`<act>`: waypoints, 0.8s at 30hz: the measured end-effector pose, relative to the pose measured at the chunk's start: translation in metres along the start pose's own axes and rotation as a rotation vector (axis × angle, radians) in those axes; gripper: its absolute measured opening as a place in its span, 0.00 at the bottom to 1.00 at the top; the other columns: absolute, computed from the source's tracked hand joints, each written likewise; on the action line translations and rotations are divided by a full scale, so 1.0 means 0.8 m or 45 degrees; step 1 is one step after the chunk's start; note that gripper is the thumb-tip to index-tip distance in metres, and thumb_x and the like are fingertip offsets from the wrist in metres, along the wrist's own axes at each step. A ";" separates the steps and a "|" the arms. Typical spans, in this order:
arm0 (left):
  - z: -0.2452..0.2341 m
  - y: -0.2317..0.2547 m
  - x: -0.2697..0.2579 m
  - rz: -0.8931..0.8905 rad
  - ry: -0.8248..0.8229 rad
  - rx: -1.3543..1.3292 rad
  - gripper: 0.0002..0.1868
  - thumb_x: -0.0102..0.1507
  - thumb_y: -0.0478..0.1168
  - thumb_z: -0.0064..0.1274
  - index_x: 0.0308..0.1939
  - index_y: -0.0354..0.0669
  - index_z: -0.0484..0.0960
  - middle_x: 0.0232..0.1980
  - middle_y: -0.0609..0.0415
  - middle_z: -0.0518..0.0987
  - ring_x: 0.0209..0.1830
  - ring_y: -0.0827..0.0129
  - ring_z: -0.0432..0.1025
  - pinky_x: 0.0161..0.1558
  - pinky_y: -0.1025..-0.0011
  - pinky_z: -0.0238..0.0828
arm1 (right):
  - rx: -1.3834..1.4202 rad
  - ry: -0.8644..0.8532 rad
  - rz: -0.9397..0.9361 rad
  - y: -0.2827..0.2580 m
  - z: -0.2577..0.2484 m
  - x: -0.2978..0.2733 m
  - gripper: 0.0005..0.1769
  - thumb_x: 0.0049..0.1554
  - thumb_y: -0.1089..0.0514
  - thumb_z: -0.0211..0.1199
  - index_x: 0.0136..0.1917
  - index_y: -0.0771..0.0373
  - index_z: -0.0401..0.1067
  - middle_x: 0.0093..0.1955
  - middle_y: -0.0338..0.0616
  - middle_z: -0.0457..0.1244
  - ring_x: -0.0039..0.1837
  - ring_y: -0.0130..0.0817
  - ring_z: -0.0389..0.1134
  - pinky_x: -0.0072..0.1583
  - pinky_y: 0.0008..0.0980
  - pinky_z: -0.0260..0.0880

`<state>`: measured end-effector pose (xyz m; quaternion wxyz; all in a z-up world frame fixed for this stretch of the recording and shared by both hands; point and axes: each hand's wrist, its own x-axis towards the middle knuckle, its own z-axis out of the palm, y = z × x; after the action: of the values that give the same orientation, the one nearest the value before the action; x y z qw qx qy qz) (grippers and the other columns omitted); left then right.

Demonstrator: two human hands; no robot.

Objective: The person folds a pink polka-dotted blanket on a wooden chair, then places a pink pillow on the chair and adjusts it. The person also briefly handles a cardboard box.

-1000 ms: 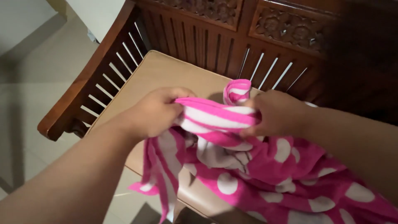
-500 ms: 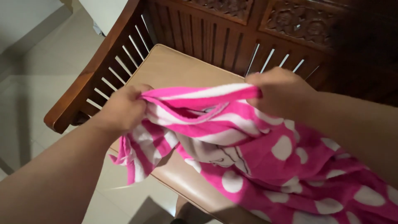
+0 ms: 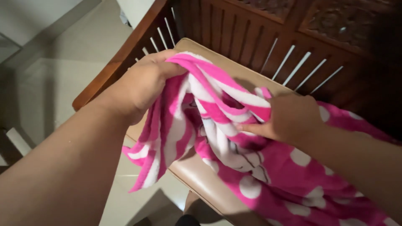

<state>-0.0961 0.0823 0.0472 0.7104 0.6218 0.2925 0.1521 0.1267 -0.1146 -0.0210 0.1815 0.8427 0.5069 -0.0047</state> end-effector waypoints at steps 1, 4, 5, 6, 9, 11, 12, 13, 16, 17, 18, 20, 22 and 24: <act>-0.005 0.000 -0.001 -0.011 0.021 0.005 0.13 0.66 0.35 0.47 0.50 0.38 0.85 0.45 0.52 0.88 0.44 0.67 0.82 0.53 0.69 0.79 | 0.019 0.093 -0.037 -0.003 0.004 0.002 0.49 0.43 0.12 0.64 0.42 0.64 0.80 0.35 0.46 0.67 0.37 0.40 0.74 0.41 0.42 0.74; -0.024 -0.009 0.001 -0.030 0.059 0.060 0.13 0.66 0.34 0.48 0.48 0.34 0.86 0.43 0.47 0.87 0.40 0.62 0.79 0.49 0.65 0.78 | 0.068 0.329 -0.119 -0.002 0.020 0.011 0.38 0.47 0.20 0.67 0.39 0.59 0.80 0.34 0.45 0.68 0.36 0.43 0.74 0.39 0.46 0.74; -0.033 -0.013 0.000 -0.034 0.061 0.108 0.12 0.68 0.33 0.49 0.48 0.30 0.87 0.42 0.44 0.86 0.37 0.57 0.76 0.47 0.60 0.76 | 0.085 0.377 -0.133 0.000 0.024 0.015 0.36 0.48 0.21 0.67 0.38 0.58 0.80 0.34 0.45 0.68 0.37 0.45 0.74 0.39 0.47 0.74; -0.043 -0.015 -0.001 -0.032 0.063 0.157 0.12 0.69 0.33 0.50 0.48 0.27 0.87 0.41 0.40 0.84 0.34 0.52 0.73 0.44 0.56 0.75 | 0.099 0.431 -0.145 0.000 0.026 0.018 0.35 0.50 0.23 0.67 0.38 0.58 0.81 0.35 0.45 0.68 0.38 0.46 0.74 0.39 0.48 0.75; -0.067 -0.021 -0.006 -0.061 0.173 0.454 0.11 0.63 0.35 0.53 0.42 0.35 0.91 0.40 0.50 0.89 0.39 0.68 0.80 0.48 0.72 0.76 | 0.132 0.209 0.015 0.015 0.013 0.039 0.26 0.55 0.30 0.65 0.42 0.54 0.82 0.38 0.46 0.71 0.44 0.48 0.76 0.46 0.51 0.78; -0.082 -0.021 -0.011 -0.123 0.168 0.445 0.12 0.64 0.36 0.54 0.43 0.38 0.92 0.37 0.48 0.89 0.35 0.65 0.80 0.45 0.71 0.76 | 0.314 0.186 0.040 0.031 0.005 0.052 0.27 0.56 0.31 0.63 0.44 0.54 0.85 0.41 0.47 0.72 0.46 0.49 0.76 0.51 0.51 0.78; -0.090 -0.020 -0.013 -0.151 0.163 0.442 0.12 0.64 0.37 0.54 0.43 0.39 0.93 0.35 0.47 0.89 0.33 0.64 0.80 0.43 0.71 0.76 | 0.405 0.176 0.056 0.039 0.001 0.059 0.28 0.56 0.31 0.62 0.45 0.54 0.86 0.42 0.47 0.73 0.48 0.49 0.76 0.53 0.51 0.78; -0.097 -0.020 -0.016 -0.210 0.204 0.472 0.12 0.66 0.37 0.55 0.44 0.36 0.92 0.36 0.45 0.88 0.33 0.61 0.78 0.41 0.67 0.74 | 0.348 0.174 0.037 0.049 -0.003 0.070 0.32 0.57 0.29 0.61 0.48 0.58 0.84 0.45 0.49 0.72 0.49 0.49 0.76 0.53 0.50 0.78; -0.119 -0.017 -0.025 -0.328 0.326 0.553 0.12 0.69 0.38 0.56 0.46 0.32 0.91 0.37 0.40 0.84 0.32 0.56 0.71 0.36 0.59 0.65 | 0.390 0.164 -0.068 0.075 -0.010 0.087 0.38 0.57 0.27 0.61 0.56 0.64 0.80 0.53 0.53 0.71 0.53 0.47 0.74 0.54 0.47 0.77; -0.126 -0.017 -0.028 -0.328 0.367 0.569 0.12 0.69 0.38 0.56 0.46 0.32 0.91 0.37 0.40 0.82 0.32 0.56 0.67 0.35 0.59 0.59 | 0.542 0.161 -0.139 0.082 -0.011 0.086 0.36 0.56 0.29 0.63 0.60 0.62 0.80 0.55 0.53 0.71 0.55 0.46 0.74 0.57 0.45 0.76; -0.132 -0.017 -0.028 -0.327 0.408 0.586 0.12 0.69 0.37 0.57 0.47 0.33 0.91 0.37 0.40 0.80 0.32 0.57 0.63 0.35 0.58 0.54 | 0.695 0.159 -0.208 0.088 -0.013 0.084 0.35 0.55 0.32 0.65 0.63 0.60 0.79 0.58 0.53 0.71 0.57 0.45 0.74 0.59 0.44 0.76; -0.137 -0.024 -0.024 -0.293 0.434 0.430 0.11 0.66 0.37 0.55 0.44 0.34 0.89 0.39 0.44 0.85 0.36 0.59 0.74 0.42 0.64 0.69 | 0.814 -0.244 0.025 0.088 -0.015 0.082 0.31 0.59 0.36 0.68 0.64 0.61 0.81 0.56 0.56 0.73 0.56 0.50 0.78 0.58 0.47 0.80; -0.144 -0.031 -0.019 -0.209 0.504 0.330 0.11 0.66 0.37 0.51 0.44 0.35 0.88 0.43 0.47 0.87 0.41 0.60 0.80 0.49 0.68 0.75 | 0.756 -0.427 0.064 0.086 -0.013 0.081 0.31 0.58 0.36 0.71 0.66 0.57 0.79 0.55 0.53 0.74 0.56 0.48 0.79 0.59 0.46 0.80; -0.155 -0.035 -0.016 -0.078 0.604 0.286 0.14 0.68 0.37 0.46 0.47 0.36 0.87 0.48 0.48 0.88 0.46 0.60 0.79 0.55 0.69 0.75 | 0.530 -0.395 -0.083 0.088 -0.001 0.077 0.37 0.52 0.33 0.76 0.70 0.46 0.76 0.54 0.43 0.75 0.57 0.38 0.78 0.63 0.38 0.76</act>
<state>-0.1856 0.1682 0.0159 0.5529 0.6345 0.4846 0.2385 0.2170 -0.0917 -0.0111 0.0795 0.8342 0.4881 -0.2442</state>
